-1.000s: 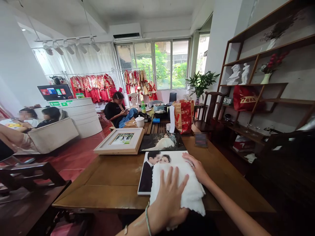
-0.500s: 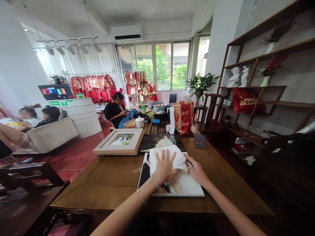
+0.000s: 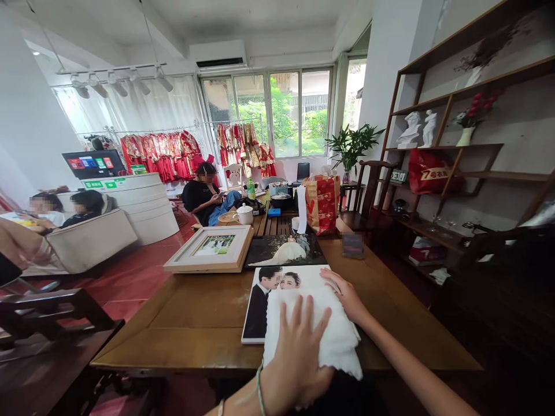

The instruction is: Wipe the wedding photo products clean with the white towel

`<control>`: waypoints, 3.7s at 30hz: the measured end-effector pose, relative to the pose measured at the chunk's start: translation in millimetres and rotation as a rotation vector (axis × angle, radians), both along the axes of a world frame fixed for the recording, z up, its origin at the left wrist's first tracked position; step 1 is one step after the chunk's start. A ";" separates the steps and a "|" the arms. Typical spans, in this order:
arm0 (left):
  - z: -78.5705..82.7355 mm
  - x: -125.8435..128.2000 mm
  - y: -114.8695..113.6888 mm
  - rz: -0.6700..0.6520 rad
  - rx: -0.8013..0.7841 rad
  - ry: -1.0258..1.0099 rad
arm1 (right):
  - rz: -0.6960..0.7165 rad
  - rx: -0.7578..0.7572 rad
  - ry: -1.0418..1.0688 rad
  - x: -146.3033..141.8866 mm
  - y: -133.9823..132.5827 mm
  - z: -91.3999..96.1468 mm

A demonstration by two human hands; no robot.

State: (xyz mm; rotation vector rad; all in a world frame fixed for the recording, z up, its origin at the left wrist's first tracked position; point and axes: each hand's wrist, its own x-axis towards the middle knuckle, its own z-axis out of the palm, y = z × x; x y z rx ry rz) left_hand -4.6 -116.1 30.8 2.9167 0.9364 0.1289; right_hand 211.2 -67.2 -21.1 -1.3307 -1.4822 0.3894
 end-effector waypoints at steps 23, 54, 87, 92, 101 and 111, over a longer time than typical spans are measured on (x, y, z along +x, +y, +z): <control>8.1 -15.1 8.2 0.022 -0.031 0.035 | -0.046 -0.029 -0.019 -7.0 1.1 2.1; 9.5 1.4 -17.3 0.038 -0.061 0.001 | 0.006 -0.010 0.024 -2.2 2.4 2.3; 17.2 16.0 -19.9 0.009 -0.061 -0.043 | 0.032 -0.069 0.320 0.9 1.7 5.0; 12.2 21.5 0.0 0.028 -0.015 -0.061 | 0.008 -0.042 0.360 1.2 4.3 4.5; 4.2 26.2 71.7 0.243 0.125 -0.028 | -0.017 -0.048 0.093 -7.9 -1.4 3.0; 26.4 -28.2 43.6 0.308 -0.001 0.097 | -0.048 -0.078 -0.042 -4.5 -2.9 5.4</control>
